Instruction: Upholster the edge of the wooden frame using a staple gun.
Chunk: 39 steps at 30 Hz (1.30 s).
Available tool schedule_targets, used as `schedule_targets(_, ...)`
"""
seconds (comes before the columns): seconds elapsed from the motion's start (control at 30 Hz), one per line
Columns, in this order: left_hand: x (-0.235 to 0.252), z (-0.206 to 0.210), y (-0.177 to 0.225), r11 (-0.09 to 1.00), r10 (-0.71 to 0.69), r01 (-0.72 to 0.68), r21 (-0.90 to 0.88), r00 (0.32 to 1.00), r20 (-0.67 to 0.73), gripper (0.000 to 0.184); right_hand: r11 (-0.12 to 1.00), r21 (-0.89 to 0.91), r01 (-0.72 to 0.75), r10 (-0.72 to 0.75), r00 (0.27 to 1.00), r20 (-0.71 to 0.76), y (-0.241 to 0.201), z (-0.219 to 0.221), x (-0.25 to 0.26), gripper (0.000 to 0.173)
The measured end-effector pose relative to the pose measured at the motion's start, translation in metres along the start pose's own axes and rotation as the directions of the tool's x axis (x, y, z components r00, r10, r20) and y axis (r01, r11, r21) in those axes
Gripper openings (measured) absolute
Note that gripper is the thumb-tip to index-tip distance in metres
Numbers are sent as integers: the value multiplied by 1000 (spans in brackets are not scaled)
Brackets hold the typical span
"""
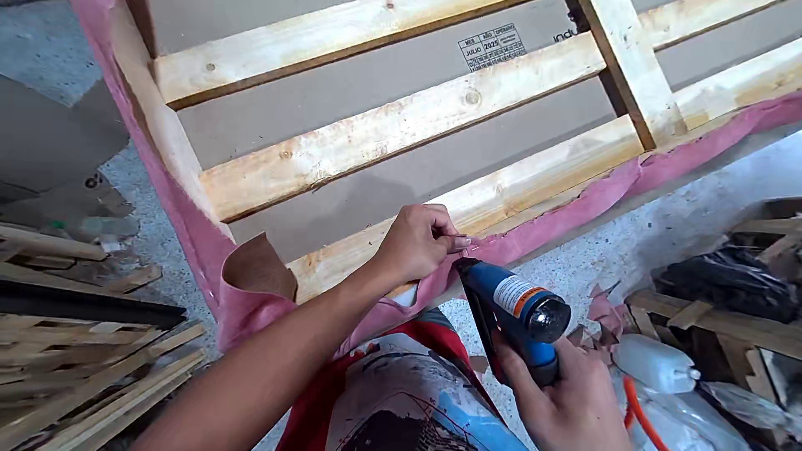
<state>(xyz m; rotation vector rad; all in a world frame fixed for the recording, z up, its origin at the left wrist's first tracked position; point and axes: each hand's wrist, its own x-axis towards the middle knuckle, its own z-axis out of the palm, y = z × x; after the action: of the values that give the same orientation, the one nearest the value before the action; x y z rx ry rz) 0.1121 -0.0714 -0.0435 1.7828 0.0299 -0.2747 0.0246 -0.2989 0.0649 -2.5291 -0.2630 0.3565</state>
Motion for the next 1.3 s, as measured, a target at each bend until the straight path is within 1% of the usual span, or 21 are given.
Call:
schedule_targets(0.1, 4, 0, -1, 999, 37, -37, 13, 999, 20, 16, 999, -38, -36, 37, 999, 9, -7, 0, -3, 28)
schedule_targets(0.17, 7, 0, 0, 998, 61, -62, 28, 997, 40, 17, 998, -7, -60, 60, 998, -11, -8, -2, -8, 32)
schedule_targets(0.23, 11, -3, -2, 995, 92, -94, 35, 994, 58, 16, 997, 54, -64, 65, 998, -15, -6, -5, -17, 32)
schedule_targets(0.3, 9, -7, -2, 995, 74, -79, 60, 994, 82, 14, 996, 84, -28, 31, 999, -36, -5, -3, -24, 30)
schedule_targets(0.4, 10, -10, 4, 993, -9, -4, 122, 995, 103, 15, 996, 76, 48, -42, 996, -82, -2, 10, -22, 28)
schedule_targets(0.47, 14, -10, 5, 988, 2, -21, 152, 992, 124, 16, 996, 71, 60, -53, 994, -95, -3, 18, -17, 27)
schedule_targets(0.53, 18, -11, 5, 983, 54, -79, 167, 987, 152, 16, 997, 61, 56, -51, 995, -90, -3, 22, -14, 29)
schedule_targets(0.6, 21, -11, 4, 978, 98, -127, 167, 980, 173, 15, 999, 43, 30, -27, 998, -54, -7, 22, -12, 28)
schedule_targets(0.67, 23, -12, 2, 977, 111, -143, 161, 975, 191, 14, 1000, 9, -12, 12, 1000, -13, -14, 19, -12, 28)
schedule_targets(0.73, 21, -12, 2, 976, 109, -140, 165, 977, 182, 16, 999, -10, -33, 33, 999, -3, -20, 14, -15, 31)
schedule_targets(0.77, 18, -14, 5, 977, 91, -120, 178, 983, 160, 18, 999, -11, -43, 43, 999, -2, -21, 8, -18, 33)
schedule_targets(0.83, 1, -28, 22, 971, 49, -63, 230, 997, 67, 23, 999, 2, -53, 53, 998, -24, -21, -7, -20, 35)
schedule_targets(0.9, -41, -42, 42, 926, 2, -8, 377, 1000, 17, 30, 999, -39, -22, 18, 994, -105, -16, -24, -16, 34)
schedule_targets(0.97, -90, -33, 47, 854, -31, 23, 519, 999, 6, 45, 988, -141, 63, -89, 978, -188, -3, -39, 0, 33)
schedule_targets(1.0, -109, -20, 42, 816, -6, 15, 578, 1000, -17, 51, 977, -188, 103, -141, 969, -204, 5, -45, 11, 34)
schedule_targets(1.03, -122, -4, 32, 777, 62, -6, 630, 996, -67, 51, 964, -225, 143, -191, 959, -211, 11, -49, 22, 34)
schedule_targets(1.07, -129, 11, 22, 746, 151, -19, 666, 978, -141, 45, 953, -248, 176, -229, 952, -204, 16, -52, 32, 35)
schedule_targets(1.1, -130, 24, 15, 729, 222, -4, 685, 947, -231, 36, 946, -254, 202, -255, 947, -195, 20, -55, 41, 35)
schedule_targets(1.17, -124, 46, 10, 706, 285, 85, 703, 875, -392, 23, 943, -227, 242, -285, 941, -181, 29, -55, 51, 35)
schedule_targets(1.23, -117, 59, 10, 683, 310, 162, 712, 819, -484, 17, 956, -152, 251, -273, 951, -144, 37, -52, 52, 34)
schedule_targets(1.3, -110, 61, 9, 686, 336, 166, 709, 792, -510, 16, 968, -62, 242, -247, 965, -85, 47, -46, 49, 34)
